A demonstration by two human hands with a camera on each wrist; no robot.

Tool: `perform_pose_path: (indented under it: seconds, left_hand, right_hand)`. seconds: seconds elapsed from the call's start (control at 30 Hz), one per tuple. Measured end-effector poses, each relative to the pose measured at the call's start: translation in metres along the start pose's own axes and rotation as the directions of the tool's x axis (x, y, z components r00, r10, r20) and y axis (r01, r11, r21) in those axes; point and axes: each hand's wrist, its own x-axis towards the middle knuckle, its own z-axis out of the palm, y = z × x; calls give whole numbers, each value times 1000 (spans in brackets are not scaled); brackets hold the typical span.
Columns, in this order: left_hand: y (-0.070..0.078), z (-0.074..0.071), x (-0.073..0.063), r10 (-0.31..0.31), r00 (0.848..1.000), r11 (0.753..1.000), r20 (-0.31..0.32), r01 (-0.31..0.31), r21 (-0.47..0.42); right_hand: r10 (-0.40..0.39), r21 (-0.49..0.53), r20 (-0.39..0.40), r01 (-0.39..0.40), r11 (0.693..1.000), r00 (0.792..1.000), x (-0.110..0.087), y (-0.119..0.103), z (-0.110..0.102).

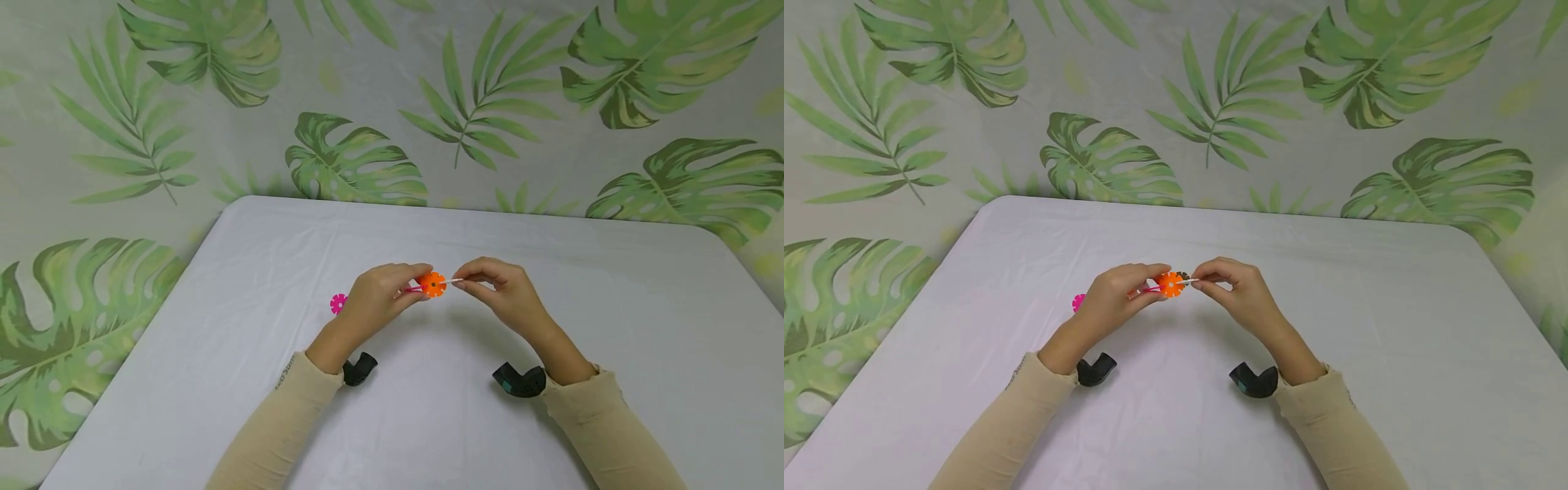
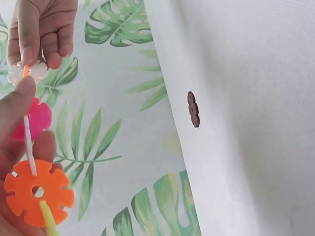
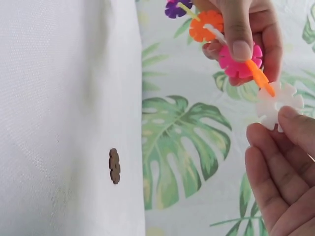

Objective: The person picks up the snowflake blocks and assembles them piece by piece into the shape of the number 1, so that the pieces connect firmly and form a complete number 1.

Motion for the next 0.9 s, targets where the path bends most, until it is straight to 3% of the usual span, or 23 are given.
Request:
perform_pose_path:
  seconds: [0.3,0.43,0.63,0.9]
  left_hand:
    - [2,-5,-1,-56,997,998,46,58,-24]
    - [3,-7,1,-43,998,999,40,44,-31]
    - [5,-8,2,-22,999,999,28,23,-36]
    - [4,-6,2,0,1000,1000,31,0,-29]
  right_hand:
    - [73,0,-27,-73,997,997,1,-10,3]
    - [132,74,-26,-129,989,991,0,-7,6]
    - [225,272,-11,-213,938,974,-5,11,13]
    - [324,393,5,-300,869,946,-7,16,22]
